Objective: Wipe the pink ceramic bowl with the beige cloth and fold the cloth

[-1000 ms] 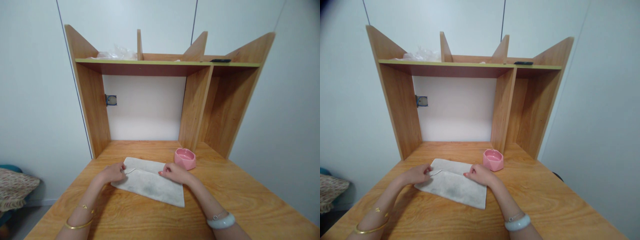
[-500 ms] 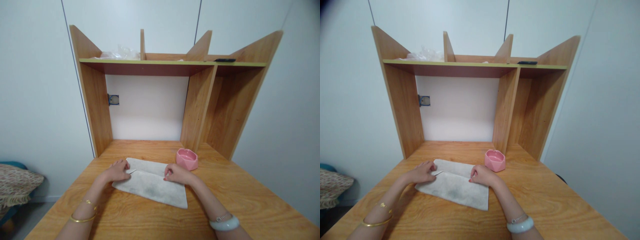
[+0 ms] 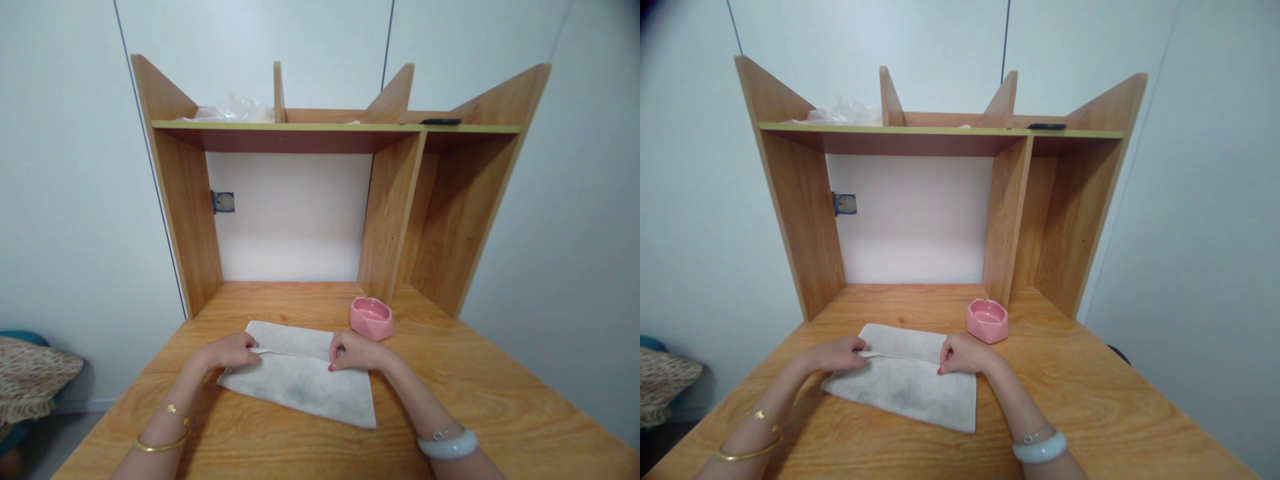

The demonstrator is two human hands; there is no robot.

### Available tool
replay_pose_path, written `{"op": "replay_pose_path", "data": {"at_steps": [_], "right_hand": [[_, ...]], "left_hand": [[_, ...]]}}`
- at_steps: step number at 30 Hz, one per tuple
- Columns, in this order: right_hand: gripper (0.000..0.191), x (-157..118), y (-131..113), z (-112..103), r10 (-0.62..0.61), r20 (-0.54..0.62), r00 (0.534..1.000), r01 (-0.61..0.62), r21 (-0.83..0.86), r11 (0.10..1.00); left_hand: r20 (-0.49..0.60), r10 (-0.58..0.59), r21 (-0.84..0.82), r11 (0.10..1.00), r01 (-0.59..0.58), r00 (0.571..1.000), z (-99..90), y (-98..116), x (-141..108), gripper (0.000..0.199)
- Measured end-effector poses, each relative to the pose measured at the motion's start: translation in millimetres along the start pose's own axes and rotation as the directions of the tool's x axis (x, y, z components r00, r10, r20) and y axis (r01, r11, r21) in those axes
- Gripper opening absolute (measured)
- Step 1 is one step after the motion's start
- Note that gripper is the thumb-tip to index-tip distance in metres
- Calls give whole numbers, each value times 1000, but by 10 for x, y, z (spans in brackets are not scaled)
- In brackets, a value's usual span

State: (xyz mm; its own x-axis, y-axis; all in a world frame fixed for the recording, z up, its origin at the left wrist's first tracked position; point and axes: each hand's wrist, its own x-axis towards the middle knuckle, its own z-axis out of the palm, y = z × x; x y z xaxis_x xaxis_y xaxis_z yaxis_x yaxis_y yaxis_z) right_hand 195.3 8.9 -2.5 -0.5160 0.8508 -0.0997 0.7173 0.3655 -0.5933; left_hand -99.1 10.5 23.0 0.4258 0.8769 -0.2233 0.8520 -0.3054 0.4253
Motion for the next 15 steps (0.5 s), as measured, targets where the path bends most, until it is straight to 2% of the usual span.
{"op": "replay_pose_path", "data": {"at_steps": [7, 12, 15], "right_hand": [[17, -118, 5, -142, 102, 69, 992, -106, 56, 993], [9, -154, -2, -139, 151, 15, 988, -152, 62, 986], [9, -133, -36, -123, 144, -68, 987, -141, 46, 989]], "left_hand": [[-205, 23, -31, 999, -30, 978, -17, -65, 50, 20], [-241, -10, 19, 1000, 15, 971, -15, -59, 47, 18], [-300, -33, 58, 997, 52, 953, -36, -19, 39, 16]]}}
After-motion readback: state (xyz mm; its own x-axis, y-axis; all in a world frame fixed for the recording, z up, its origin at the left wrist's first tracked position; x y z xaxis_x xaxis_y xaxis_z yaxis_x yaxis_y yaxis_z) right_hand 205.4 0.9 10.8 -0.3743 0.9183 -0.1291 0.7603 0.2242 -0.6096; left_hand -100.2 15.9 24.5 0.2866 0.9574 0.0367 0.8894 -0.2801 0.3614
